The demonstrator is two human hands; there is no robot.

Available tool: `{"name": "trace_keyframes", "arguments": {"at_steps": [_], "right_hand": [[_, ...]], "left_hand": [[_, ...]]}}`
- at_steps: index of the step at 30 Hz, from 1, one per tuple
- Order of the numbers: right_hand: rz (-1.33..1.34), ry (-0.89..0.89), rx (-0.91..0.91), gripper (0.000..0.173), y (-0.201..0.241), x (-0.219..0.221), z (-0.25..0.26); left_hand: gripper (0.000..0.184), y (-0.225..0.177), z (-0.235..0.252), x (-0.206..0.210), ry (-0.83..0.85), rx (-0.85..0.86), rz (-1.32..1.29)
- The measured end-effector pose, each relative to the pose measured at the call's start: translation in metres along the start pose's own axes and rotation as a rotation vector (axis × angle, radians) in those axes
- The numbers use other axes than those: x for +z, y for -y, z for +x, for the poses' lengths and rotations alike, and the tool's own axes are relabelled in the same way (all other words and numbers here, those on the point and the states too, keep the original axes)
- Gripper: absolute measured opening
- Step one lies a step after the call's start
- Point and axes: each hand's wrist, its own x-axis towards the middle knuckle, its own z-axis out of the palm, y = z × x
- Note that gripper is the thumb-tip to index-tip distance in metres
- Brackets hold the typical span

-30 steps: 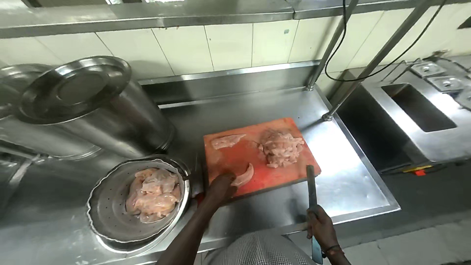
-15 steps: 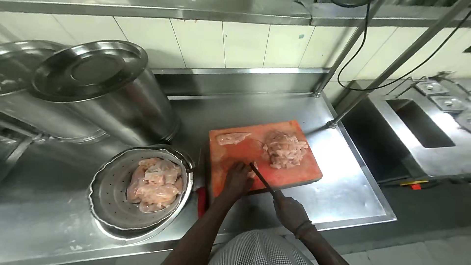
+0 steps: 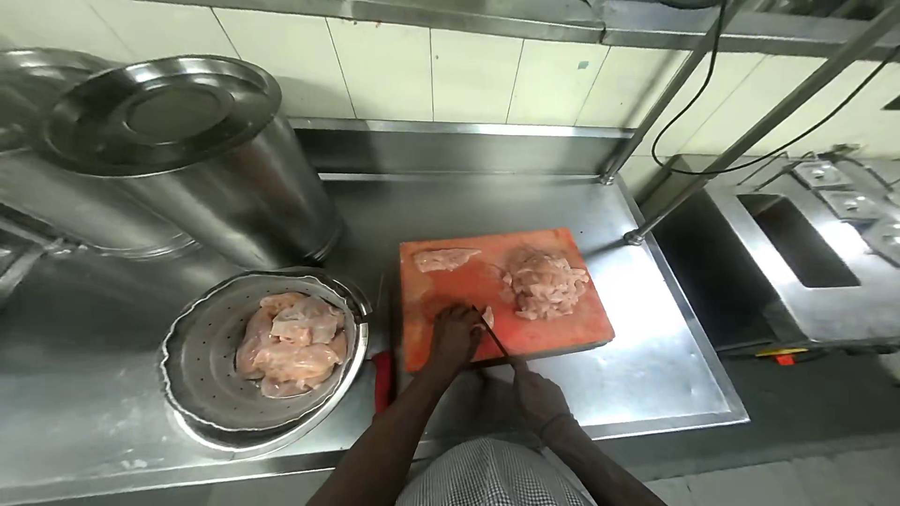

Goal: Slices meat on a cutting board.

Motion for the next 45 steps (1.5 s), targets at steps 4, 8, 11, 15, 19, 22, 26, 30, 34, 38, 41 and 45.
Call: {"name": "trace_keyframes", "arguments": {"at_steps": [4, 8, 11, 15, 19, 22, 26, 30, 34, 38, 41, 45], "right_hand": [[-0.013, 0.12, 0.079, 0.045, -0.017, 0.004, -0.029], [-0.072, -0.002, 0.049, 0.034, -0.024, 0.017, -0.023], [-0.048, -0.022, 0.02, 0.033, -0.011, 0.006, -0.02], [-0.085, 0.035, -0.008, 0.031, 0.006, -0.003, -0.016], [-0.102, 0.037, -0.015, 0.038, 0.018, -0.002, -0.004], [-0.079, 0.039, -0.028, 0.036, 0.028, -0.001, 0.014], [-0.067, 0.026, -0.037, 0.036, 0.026, 0.007, 0.021], [-0.027, 0.175, 0.034, 0.046, 0.017, -0.008, -0.022], [-0.092, 0.136, 0.046, 0.038, -0.007, 0.007, -0.037], [-0.08, 0.013, -0.002, 0.034, -0.006, 0.011, -0.025], [-0.081, 0.034, -0.027, 0.033, 0.012, -0.001, -0.019], [-0.085, 0.092, -0.059, 0.034, 0.026, -0.005, -0.012]], "left_hand": [[0.02, 0.011, -0.007, 0.002, -0.062, 0.043, -0.071], [0.032, 0.029, -0.022, 0.002, -0.088, 0.129, -0.153], [0.025, 0.031, -0.026, 0.003, -0.147, 0.143, -0.155], [0.024, 0.035, -0.024, 0.009, -0.188, 0.174, -0.118], [0.022, 0.036, -0.023, 0.01, -0.173, 0.179, -0.087], [0.02, 0.035, -0.022, 0.008, -0.134, 0.173, -0.084], [0.018, 0.03, -0.021, 0.005, -0.106, 0.097, -0.07], [0.014, 0.032, -0.025, 0.011, -0.228, 0.12, -0.123], [0.027, 0.031, -0.037, -0.001, -0.173, 0.083, -0.203], [0.025, 0.032, -0.048, -0.004, -0.2, 0.057, -0.189], [0.024, 0.035, -0.044, 0.001, -0.22, 0.061, -0.166], [0.022, 0.038, -0.042, 0.005, -0.222, 0.074, -0.141]]}}
